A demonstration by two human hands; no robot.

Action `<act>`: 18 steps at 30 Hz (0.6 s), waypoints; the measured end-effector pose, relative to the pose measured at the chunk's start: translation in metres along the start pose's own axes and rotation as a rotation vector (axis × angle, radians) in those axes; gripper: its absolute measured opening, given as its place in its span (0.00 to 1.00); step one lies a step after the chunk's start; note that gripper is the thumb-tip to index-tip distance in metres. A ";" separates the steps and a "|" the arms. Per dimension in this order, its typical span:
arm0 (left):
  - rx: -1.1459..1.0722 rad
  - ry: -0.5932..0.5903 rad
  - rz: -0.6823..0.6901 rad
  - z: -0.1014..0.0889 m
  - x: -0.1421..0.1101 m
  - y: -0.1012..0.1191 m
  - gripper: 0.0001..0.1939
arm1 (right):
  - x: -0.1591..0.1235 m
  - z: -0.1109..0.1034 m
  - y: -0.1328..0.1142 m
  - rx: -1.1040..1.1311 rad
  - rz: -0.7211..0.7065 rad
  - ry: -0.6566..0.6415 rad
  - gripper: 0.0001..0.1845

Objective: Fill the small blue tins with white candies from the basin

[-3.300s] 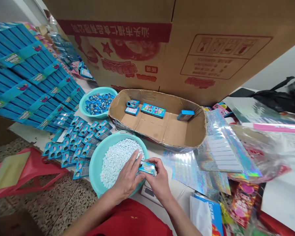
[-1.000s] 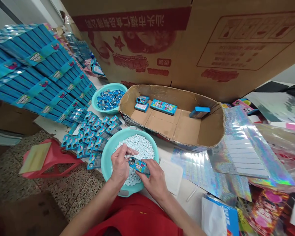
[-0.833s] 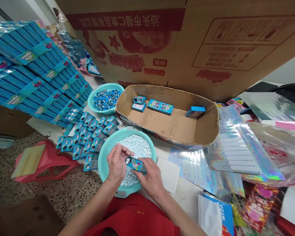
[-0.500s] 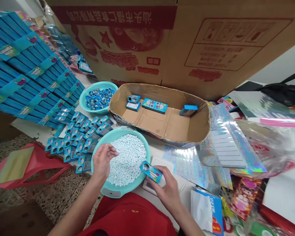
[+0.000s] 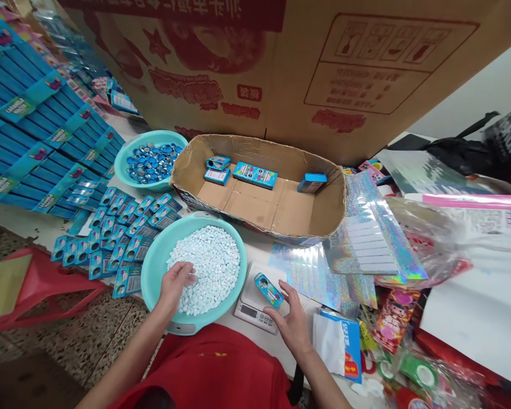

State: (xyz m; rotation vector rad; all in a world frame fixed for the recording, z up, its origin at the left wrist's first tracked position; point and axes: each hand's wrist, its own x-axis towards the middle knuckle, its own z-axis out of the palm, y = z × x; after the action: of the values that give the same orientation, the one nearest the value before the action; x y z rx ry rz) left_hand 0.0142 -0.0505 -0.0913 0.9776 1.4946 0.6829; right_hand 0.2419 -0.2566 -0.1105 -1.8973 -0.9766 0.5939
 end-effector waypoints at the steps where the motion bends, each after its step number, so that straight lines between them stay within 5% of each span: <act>1: -0.001 0.004 0.000 -0.001 0.000 0.000 0.21 | -0.002 -0.002 0.003 0.026 0.004 0.001 0.26; 9: 0.043 0.002 -0.017 -0.006 0.002 -0.007 0.23 | -0.013 -0.014 0.027 0.085 0.376 0.196 0.28; 18: 0.084 -0.017 -0.019 -0.009 0.002 -0.011 0.22 | -0.013 -0.009 0.024 0.121 0.405 0.175 0.29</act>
State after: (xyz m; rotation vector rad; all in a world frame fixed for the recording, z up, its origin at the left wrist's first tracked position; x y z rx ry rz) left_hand 0.0035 -0.0534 -0.1003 1.0296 1.5258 0.6002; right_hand 0.2503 -0.2790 -0.1269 -2.0109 -0.4354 0.6884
